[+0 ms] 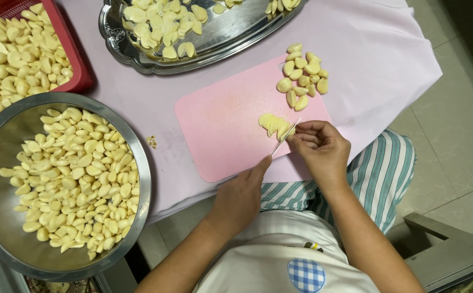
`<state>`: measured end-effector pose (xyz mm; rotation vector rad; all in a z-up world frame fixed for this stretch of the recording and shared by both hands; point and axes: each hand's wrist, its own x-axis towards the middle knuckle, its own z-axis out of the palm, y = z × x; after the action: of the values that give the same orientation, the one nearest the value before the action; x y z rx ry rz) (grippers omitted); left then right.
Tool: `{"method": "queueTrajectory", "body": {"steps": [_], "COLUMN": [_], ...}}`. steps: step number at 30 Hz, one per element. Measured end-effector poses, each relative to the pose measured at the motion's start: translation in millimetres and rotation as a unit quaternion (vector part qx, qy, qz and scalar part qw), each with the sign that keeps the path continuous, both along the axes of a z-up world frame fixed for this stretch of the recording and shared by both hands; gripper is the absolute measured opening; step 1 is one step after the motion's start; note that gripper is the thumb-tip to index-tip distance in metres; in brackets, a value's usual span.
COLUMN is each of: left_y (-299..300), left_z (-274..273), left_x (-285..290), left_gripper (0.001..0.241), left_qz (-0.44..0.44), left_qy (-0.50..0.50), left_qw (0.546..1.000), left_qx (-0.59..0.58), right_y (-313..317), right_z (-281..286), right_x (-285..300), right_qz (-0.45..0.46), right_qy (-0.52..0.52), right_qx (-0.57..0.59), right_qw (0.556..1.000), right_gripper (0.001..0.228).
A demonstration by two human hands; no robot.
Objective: Slicing peeled garlic cloves into thin slices using a small knife on a pink cutting board.
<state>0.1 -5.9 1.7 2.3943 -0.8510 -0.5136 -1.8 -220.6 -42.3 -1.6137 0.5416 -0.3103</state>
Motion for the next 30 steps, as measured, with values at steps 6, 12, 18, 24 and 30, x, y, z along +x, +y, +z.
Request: {"method": "queueTrajectory", "body": {"steps": [6,12,18,24,30], "left_y": [-2,-6,-18,-22,6], "left_z": [-3,-15,-6,-6,2], "left_x": [0,-4,3,8,6], "left_gripper": [0.052,0.053,0.054,0.055,0.049], "left_qz": [0.002,0.008,0.010,0.010,0.066], "left_qy": [-0.008,-0.013,-0.011,0.000,0.147], "left_qw": [1.000,1.000,1.000,1.000,0.982], "left_qx": [0.003,-0.001,-0.007,-0.011,-0.102], "right_y": [0,1,2,3,3], "right_z": [3,4,4,0,19], "right_x": [1,1,1,-2,1], "right_qz": [0.003,0.005,0.006,0.011,0.030], "right_qy": [-0.008,-0.009,-0.012,-0.013,-0.028], "right_qx": [-0.012,-0.013,-0.017,-0.053,-0.135], "right_qw": [1.000,1.000,1.000,0.998,0.990], "right_gripper": [0.034,0.035,0.035,0.028,0.020]}}
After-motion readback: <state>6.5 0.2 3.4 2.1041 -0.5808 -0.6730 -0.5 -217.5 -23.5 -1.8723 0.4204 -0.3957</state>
